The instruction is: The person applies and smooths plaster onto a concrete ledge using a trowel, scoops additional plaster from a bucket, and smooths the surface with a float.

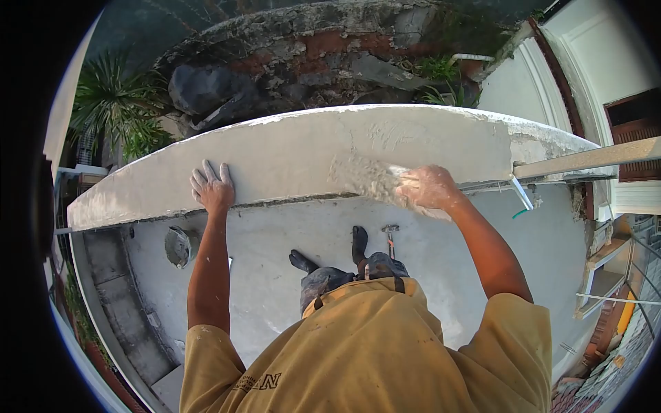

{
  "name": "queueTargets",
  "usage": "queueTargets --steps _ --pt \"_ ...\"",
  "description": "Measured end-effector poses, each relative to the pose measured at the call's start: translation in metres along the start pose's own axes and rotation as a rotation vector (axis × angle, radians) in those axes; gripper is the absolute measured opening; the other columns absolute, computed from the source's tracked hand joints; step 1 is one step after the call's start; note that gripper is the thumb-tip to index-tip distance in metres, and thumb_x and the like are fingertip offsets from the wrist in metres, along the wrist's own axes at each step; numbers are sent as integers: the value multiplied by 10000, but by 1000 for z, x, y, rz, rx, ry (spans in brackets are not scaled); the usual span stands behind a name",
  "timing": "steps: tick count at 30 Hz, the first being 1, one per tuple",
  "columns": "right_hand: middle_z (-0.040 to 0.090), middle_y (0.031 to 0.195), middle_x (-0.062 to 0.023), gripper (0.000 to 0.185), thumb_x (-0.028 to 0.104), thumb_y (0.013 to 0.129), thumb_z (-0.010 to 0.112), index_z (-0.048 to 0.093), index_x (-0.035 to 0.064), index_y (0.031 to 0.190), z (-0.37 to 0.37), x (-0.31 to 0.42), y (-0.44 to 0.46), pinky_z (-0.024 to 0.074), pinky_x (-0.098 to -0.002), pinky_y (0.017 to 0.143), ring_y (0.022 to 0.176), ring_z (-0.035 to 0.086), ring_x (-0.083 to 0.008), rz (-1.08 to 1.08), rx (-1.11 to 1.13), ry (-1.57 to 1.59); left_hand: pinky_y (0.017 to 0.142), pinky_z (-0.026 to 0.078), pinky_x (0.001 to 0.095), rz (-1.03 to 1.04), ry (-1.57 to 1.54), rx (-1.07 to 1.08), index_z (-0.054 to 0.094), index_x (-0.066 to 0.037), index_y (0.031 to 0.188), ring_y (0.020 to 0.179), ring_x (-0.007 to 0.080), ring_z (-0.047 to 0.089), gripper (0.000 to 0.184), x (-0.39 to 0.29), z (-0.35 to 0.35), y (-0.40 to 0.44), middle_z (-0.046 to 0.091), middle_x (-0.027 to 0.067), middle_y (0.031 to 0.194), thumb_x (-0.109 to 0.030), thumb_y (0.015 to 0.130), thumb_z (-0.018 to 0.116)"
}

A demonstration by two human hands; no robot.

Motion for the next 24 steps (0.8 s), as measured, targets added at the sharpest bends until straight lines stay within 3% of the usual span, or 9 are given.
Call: queueTargets --steps 2,4,7,10,13,15,18,22,24 --pt "699 966 -213 395 377 828 673 718 44 1036 -42 -83 -10 527 -372 785 847 689 -306 238 -386 183 1136 113 550 5 -11 -10 295 -104 1491 1427 417 153 718 0 -1 0 209 265 1527 -562 943 370" --pt "700 798 -163 382 360 851 672 724 -4 953 -58 -145 -23 520 -338 611 637 660 -230 690 -361 493 1136 110 549 -5 -6 -9 294 -101 1491 1427 418 149 715 3 -1 1 208 266 1527 -558 945 369" --pt "650 685 -111 392 381 846 681 730 -6 880 -56 -130 12 483 -347 521 519 580 -185 738 -256 430 1139 103 547 -2 -10 -1 291 -99 1491 1430 418 140 710 -1 -4 2 197 268 1530 -550 949 365" --pt "652 688 -130 385 381 825 695 726 -2 848 -26 -37 73 486 -360 564 562 599 -206 546 -163 460 1141 96 544 3 -13 6 289 -101 1493 1432 417 136 714 -2 -2 -2 189 267 1534 -555 947 368" --pt "697 967 -216 396 400 812 675 727 34 951 16 97 110 508 -411 854 939 669 -355 264 69 286 1142 90 542 -7 -15 14 289 -106 1494 1434 413 133 719 3 1 -2 187 265 1535 -561 944 372" --pt "693 1007 -206 407 421 809 669 732 69 1002 33 173 84 497 -408 885 972 658 -352 31 257 254 1143 87 540 1 -21 23 289 -109 1495 1435 410 130 720 3 1 1 189 262 1535 -563 943 372" --pt "689 1026 -202 419 434 807 669 731 90 1038 33 154 63 485 -416 913 997 649 -346 -81 232 158 1144 85 539 1 -24 5 294 -114 1494 1438 406 125 717 5 3 1 194 256 1535 -565 943 371" --pt "701 928 -190 459 505 833 623 732 97 1013 -44 45 90 505 -434 851 910 666 -349 169 18 46 1145 86 536 -18 -12 -4 293 -121 1495 1439 400 125 712 3 0 1 190 250 1538 -566 944 369" --pt "700 899 -187 459 515 844 603 733 102 997 -39 18 112 507 -446 831 885 666 -358 120 9 -65 1145 89 536 -22 -10 2 292 -127 1496 1439 398 127 707 3 1 0 187 247 1540 -564 945 368"
Point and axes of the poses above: each hand's wrist, its own y-axis towards the middle knuckle, its own z-axis out of the palm, x = y × z, the point moved 10 cm from there along y, towards the middle knuckle
